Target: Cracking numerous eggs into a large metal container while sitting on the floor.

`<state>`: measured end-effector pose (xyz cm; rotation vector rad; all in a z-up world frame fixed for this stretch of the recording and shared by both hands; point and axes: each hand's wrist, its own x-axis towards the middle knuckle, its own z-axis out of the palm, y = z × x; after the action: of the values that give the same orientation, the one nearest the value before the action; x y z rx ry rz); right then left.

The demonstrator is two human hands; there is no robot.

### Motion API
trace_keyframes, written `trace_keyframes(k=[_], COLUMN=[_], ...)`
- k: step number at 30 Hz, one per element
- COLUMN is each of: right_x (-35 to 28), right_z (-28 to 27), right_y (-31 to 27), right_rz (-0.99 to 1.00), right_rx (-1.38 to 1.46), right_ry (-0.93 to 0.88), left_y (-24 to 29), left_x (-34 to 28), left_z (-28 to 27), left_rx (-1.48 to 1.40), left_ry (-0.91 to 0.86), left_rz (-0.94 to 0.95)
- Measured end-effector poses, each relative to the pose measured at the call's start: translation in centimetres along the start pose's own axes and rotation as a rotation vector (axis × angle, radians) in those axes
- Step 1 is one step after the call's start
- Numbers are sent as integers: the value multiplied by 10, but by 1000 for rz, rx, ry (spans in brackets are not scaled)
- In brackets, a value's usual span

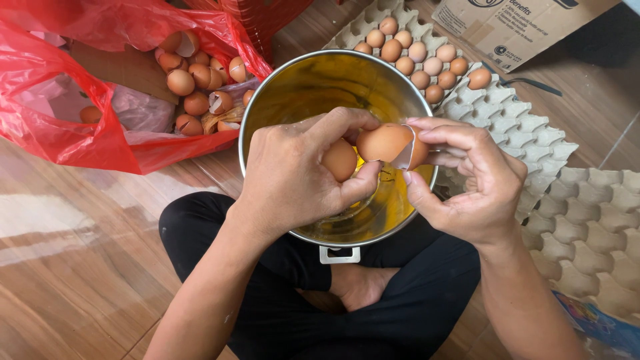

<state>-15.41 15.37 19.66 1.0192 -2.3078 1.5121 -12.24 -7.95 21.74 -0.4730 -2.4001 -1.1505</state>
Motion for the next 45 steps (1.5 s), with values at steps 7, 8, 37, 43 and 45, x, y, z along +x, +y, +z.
trace_keyframes(k=[7,8,37,43,45], right_x=[6,8,13,12,13], right_z=[-7,-9,-25,-22,-21], right_y=[-7,-7,-16,-20,-21], right_rz=[-29,-32,-103,-97,-97], right_rx=[-47,-47,-125,-93,-82], right_ry=[16,19,101,114,121], left_y=[5,6,18,28,30], left_x=[8,9,8,18,21], left_z=[-5,-6,-37,-47,-51], left_rx=[25,26,160,185,204], left_ry=[-3,-2,73,83,70], left_rz=[66,69,138,242,247])
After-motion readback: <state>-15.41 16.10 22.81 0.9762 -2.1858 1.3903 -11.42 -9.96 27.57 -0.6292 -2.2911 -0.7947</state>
